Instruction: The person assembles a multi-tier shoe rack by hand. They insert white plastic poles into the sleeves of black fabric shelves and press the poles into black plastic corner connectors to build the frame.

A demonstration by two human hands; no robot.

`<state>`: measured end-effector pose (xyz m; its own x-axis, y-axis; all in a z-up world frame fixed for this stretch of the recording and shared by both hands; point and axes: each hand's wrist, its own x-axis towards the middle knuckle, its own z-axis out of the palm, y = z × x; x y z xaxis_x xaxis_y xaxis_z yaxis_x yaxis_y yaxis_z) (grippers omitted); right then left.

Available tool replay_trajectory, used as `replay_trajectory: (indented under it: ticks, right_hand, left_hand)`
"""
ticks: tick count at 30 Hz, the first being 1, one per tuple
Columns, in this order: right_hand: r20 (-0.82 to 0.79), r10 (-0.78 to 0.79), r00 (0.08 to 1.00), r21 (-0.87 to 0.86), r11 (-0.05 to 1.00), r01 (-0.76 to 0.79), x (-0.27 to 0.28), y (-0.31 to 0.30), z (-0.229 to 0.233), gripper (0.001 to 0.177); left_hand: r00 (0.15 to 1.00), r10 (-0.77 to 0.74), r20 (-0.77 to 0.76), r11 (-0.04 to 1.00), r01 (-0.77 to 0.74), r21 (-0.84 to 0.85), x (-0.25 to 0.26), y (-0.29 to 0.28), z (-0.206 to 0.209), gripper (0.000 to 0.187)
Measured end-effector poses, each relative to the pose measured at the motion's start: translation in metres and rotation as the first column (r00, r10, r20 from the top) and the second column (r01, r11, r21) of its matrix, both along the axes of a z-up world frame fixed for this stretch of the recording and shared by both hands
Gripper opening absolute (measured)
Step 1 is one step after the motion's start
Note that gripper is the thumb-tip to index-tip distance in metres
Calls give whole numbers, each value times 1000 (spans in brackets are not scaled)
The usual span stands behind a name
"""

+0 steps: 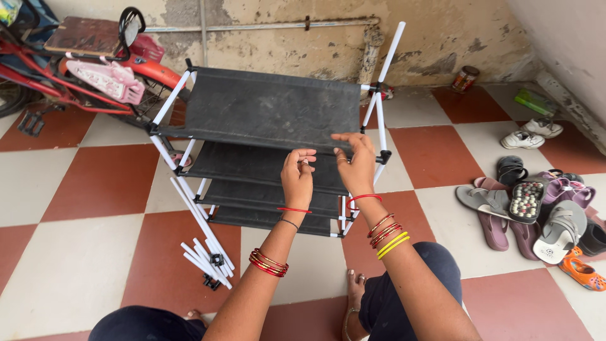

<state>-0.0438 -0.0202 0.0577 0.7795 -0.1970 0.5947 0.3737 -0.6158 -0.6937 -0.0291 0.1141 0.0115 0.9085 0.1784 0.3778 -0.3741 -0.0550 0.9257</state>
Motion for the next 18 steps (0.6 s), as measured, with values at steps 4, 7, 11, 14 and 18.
replay_trajectory:
  ticks: [4, 7, 11, 14, 18]
  right_hand:
    - [-3, -215, 977, -49, 975, 215, 2, -36, 10, 32]
    - [-66, -249, 966, -68, 967, 245, 10, -63, 1, 35]
    - [-87, -216, 972, -116, 972, 206, 23, -87, -24, 29]
    - [-98, -134, 986, -35, 991, 131, 25, -90, -32, 25]
    - [-215, -125, 969, 20, 991, 132, 14, -88, -13, 19]
  left_hand:
    - [998, -45, 50, 996, 41, 79, 7, -25, 13, 29]
    - [996, -59, 60, 986, 49, 157, 10, -43, 18, 27]
    - [992, -117, 37, 969, 106, 224, 14, -68, 19, 24]
    - [990, -144, -11, 944, 140, 298, 18, -85, 19, 23]
    - [985, -170, 23, 927, 151, 342, 27, -98, 18, 23]
